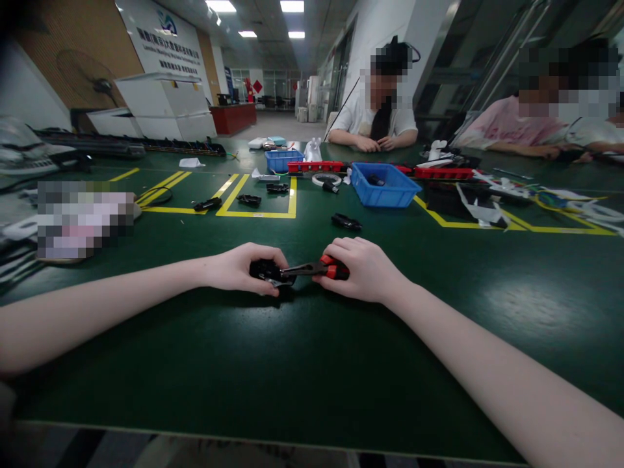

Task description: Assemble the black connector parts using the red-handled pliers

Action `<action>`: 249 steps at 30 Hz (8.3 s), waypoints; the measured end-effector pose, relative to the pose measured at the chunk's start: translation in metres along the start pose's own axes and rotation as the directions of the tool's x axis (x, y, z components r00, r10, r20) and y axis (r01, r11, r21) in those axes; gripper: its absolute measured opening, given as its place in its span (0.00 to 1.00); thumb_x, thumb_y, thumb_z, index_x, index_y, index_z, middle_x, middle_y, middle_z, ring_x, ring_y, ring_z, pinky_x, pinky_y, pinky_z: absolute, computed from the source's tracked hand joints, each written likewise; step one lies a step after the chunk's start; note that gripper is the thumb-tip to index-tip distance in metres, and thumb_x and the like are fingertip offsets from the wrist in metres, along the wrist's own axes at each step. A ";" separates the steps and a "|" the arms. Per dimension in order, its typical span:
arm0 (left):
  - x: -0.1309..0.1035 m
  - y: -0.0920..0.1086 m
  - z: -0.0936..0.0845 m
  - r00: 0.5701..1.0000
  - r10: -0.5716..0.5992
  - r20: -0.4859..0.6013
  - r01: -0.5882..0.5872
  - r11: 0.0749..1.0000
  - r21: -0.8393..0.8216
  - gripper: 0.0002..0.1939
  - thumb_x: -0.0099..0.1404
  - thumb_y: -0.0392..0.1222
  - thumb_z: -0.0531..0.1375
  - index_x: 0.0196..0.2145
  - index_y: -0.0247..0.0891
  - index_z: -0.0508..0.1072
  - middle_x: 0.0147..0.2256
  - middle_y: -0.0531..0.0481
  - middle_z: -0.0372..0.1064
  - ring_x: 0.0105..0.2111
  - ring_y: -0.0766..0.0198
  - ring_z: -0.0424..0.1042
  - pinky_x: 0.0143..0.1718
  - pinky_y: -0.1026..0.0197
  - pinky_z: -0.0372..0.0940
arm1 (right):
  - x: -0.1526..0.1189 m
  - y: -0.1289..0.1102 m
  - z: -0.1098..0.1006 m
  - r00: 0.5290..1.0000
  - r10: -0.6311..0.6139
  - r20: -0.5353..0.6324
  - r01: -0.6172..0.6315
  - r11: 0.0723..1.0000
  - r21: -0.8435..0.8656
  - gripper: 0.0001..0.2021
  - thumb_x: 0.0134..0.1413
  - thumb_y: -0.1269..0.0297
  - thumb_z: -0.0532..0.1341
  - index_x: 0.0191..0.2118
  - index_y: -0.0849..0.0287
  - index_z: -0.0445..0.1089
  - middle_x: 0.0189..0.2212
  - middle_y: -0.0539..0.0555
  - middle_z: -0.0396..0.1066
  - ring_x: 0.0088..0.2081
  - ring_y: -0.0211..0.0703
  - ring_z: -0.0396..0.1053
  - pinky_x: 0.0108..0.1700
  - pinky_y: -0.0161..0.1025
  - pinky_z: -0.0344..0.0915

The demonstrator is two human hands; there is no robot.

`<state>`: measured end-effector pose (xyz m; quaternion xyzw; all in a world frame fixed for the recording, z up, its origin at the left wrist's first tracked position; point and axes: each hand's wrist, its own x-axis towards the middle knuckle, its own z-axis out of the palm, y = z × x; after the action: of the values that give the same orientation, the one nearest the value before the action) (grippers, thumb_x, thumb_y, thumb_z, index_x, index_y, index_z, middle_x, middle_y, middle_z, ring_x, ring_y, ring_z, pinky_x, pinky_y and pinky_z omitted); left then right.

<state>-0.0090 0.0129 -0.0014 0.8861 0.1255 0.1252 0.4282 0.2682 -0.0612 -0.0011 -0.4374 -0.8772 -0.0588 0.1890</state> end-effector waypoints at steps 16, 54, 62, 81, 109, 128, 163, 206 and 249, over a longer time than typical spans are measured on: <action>-0.002 0.002 0.010 0.994 0.065 -0.089 -0.031 0.941 0.337 0.15 0.63 0.41 0.65 0.47 0.37 0.71 0.39 0.49 0.75 0.37 0.62 0.74 0.36 0.63 0.64 | 0.000 -0.006 -0.002 0.999 -0.002 0.035 0.004 0.998 -0.055 0.13 0.58 0.51 0.61 0.34 0.56 0.67 0.31 0.55 0.72 0.31 0.44 0.68 0.33 0.41 0.60; -0.001 0.002 0.009 0.994 0.106 -0.024 -0.070 0.792 0.607 0.16 0.68 0.56 0.60 0.36 0.39 0.68 0.31 0.52 0.72 0.28 0.64 0.71 0.26 0.64 0.54 | 0.000 -0.008 0.000 0.997 -0.049 -0.052 0.044 0.994 -0.098 0.13 0.57 0.52 0.63 0.38 0.57 0.68 0.34 0.55 0.73 0.33 0.46 0.69 0.35 0.43 0.63; -0.001 0.002 0.008 0.992 0.128 0.005 -0.104 0.784 0.612 0.16 0.69 0.55 0.60 0.40 0.39 0.68 0.35 0.51 0.73 0.30 0.63 0.71 0.28 0.64 0.55 | -0.002 -0.009 0.000 0.998 -0.047 -0.049 0.041 0.993 -0.112 0.11 0.57 0.55 0.63 0.37 0.56 0.66 0.33 0.56 0.72 0.33 0.46 0.68 0.34 0.43 0.63; 0.000 0.001 0.010 0.992 0.124 -0.033 -0.077 0.780 0.621 0.18 0.70 0.57 0.59 0.36 0.38 0.67 0.31 0.52 0.70 0.27 0.65 0.69 0.27 0.65 0.54 | -0.001 -0.006 0.001 0.978 -0.121 -0.172 0.084 0.975 -0.208 0.12 0.56 0.57 0.64 0.40 0.58 0.68 0.37 0.58 0.74 0.38 0.50 0.72 0.39 0.46 0.69; -0.001 0.000 0.009 0.989 0.144 -0.016 -0.108 0.804 0.585 0.16 0.71 0.56 0.58 0.39 0.39 0.70 0.34 0.51 0.72 0.30 0.64 0.72 0.28 0.65 0.56 | -0.001 -0.002 0.003 0.957 -0.184 -0.225 0.123 0.958 -0.259 0.13 0.54 0.67 0.64 0.46 0.59 0.68 0.40 0.59 0.74 0.41 0.51 0.72 0.40 0.46 0.69; 0.000 0.003 0.007 0.995 0.101 -0.017 -0.072 0.812 0.580 0.16 0.71 0.56 0.58 0.39 0.39 0.70 0.32 0.52 0.72 0.30 0.64 0.72 0.28 0.66 0.55 | 0.001 -0.006 0.002 0.985 -0.074 -0.154 0.032 0.965 -0.259 0.07 0.52 0.70 0.61 0.39 0.56 0.67 0.35 0.57 0.73 0.39 0.52 0.69 0.38 0.46 0.64; 0.000 0.001 0.008 0.990 0.136 -0.035 -0.092 0.816 0.570 0.16 0.71 0.56 0.59 0.37 0.39 0.70 0.31 0.52 0.71 0.29 0.65 0.71 0.28 0.65 0.55 | 0.002 -0.006 0.001 0.991 -0.047 -0.126 0.017 0.974 -0.226 0.06 0.51 0.67 0.62 0.37 0.55 0.68 0.34 0.56 0.73 0.37 0.52 0.70 0.39 0.47 0.64; -0.003 0.006 0.005 0.994 0.109 -0.007 -0.089 0.844 0.529 0.14 0.70 0.52 0.58 0.41 0.38 0.70 0.30 0.52 0.71 0.27 0.66 0.68 0.28 0.66 0.56 | 0.000 -0.005 0.001 0.996 -0.054 -0.067 0.038 0.976 -0.215 0.07 0.52 0.67 0.62 0.38 0.57 0.65 0.35 0.57 0.72 0.35 0.47 0.68 0.35 0.43 0.65; -0.001 0.007 0.010 0.993 -0.029 -0.115 0.089 0.827 0.556 0.25 0.67 0.57 0.62 0.53 0.38 0.64 0.38 0.48 0.77 0.31 0.59 0.76 0.28 0.63 0.61 | -0.001 -0.001 0.001 0.995 -0.027 -0.100 0.007 0.980 -0.197 0.06 0.54 0.66 0.61 0.39 0.57 0.67 0.35 0.57 0.72 0.36 0.48 0.69 0.36 0.44 0.66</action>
<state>-0.0060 0.0008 -0.0019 0.9608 0.2055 0.1146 0.1466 0.2674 -0.0617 -0.0026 -0.4429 -0.8600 -0.1689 0.1893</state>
